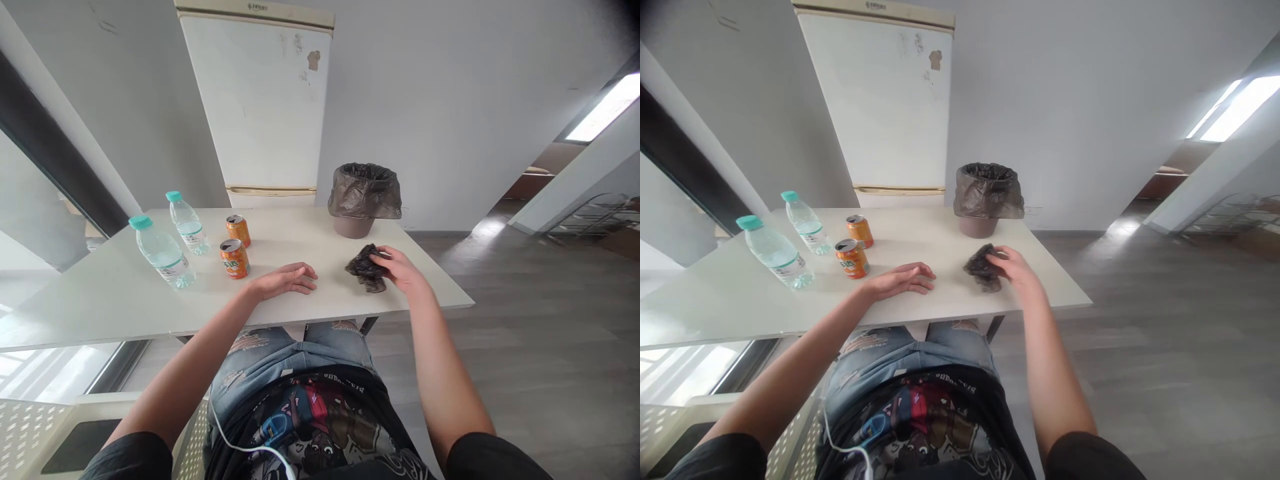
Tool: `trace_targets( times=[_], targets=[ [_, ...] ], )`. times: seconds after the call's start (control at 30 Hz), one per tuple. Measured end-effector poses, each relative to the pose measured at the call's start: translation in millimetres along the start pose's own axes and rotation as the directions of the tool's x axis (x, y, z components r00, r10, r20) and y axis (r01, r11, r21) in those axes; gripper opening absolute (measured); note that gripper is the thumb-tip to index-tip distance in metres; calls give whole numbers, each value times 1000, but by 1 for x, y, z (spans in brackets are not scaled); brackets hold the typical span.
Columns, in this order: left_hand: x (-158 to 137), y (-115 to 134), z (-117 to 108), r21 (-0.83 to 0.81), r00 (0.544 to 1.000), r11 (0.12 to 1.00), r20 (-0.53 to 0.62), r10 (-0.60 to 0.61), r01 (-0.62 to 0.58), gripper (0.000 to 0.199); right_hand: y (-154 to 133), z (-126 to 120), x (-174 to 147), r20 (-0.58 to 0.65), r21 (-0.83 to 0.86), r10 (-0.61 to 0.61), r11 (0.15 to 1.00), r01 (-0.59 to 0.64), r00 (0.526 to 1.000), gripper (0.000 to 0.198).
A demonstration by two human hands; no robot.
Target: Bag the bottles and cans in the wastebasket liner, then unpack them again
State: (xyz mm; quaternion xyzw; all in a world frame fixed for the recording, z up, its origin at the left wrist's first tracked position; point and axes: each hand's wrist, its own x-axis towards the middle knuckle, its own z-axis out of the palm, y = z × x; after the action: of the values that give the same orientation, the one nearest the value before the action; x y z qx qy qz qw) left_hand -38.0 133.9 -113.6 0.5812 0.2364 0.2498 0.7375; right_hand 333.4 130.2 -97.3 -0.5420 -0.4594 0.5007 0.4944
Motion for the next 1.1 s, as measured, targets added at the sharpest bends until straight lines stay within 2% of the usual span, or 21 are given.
trace_targets(
  times=[0.1, 0.17, 0.23, 0.33, 0.4, 0.47, 0.57, 0.6, 0.67, 0.77, 0.83, 0.9, 0.97, 1.1],
  targets=[
    [0, 1, -1, 65, 999, 998, 39, -16, 13, 40, 2, -76, 9, -172, -218, 4, 975, -42, 985, 58],
    [1, 1, -2, 80, 999, 997, 44, -22, 19, 37, 9, -115, 14, -251, -373, -2, 923, -95, 968, 58],
    [2, 0, -3, 80, 999, 997, 42, -27, 24, 36, 19, -140, 20, -319, -520, -38, 843, -141, 947, 55],
    [3, -2, -3, 75, 999, 997, 28, -26, 24, 34, 33, -154, 24, -328, -634, -131, 764, -116, 935, 51],
    [3, -2, -2, 76, 999, 997, 23, -27, 25, 34, 35, -155, 23, -287, -631, -210, 775, -19, 935, 50],
    [2, -1, -2, 77, 999, 997, 20, -27, 25, 34, 31, -153, 21, -268, -619, -305, 781, 79, 914, 47],
    [2, 0, -1, 73, 1000, 997, 16, -23, 22, 35, 17, -143, 18, -270, -683, -436, 715, 148, 859, 43],
    [1, 0, 0, 72, 1000, 997, 15, -23, 22, 35, 12, -138, 17, -244, -720, -449, 677, 149, 859, 45],
    [1, 1, 0, 75, 1000, 997, 15, -25, 24, 35, 9, -123, 17, -127, -794, -409, 587, 154, 904, 50],
    [2, 1, 1, 78, 1000, 997, 11, -22, 21, 35, 18, -94, 14, 90, -896, -222, 407, 176, 971, 60],
    [2, 0, 1, 77, 1000, 997, 9, -23, 22, 34, 31, -77, 9, 140, -950, -134, 260, 171, 981, 64],
    [3, 0, 1, 78, 1000, 997, 5, -27, 27, 35, 42, -65, 4, 134, -976, -107, 157, 150, 985, 68],
    [3, 0, 1, 82, 999, 996, -1, -33, 33, 35, 47, -60, -1, 125, -983, -99, 125, 137, 987, 71],
    [3, 2, 3, 102, 1000, 994, -2, -31, 31, 37, 44, -62, -2, 111, -980, -40, 160, 116, 993, 77]
  ],
)
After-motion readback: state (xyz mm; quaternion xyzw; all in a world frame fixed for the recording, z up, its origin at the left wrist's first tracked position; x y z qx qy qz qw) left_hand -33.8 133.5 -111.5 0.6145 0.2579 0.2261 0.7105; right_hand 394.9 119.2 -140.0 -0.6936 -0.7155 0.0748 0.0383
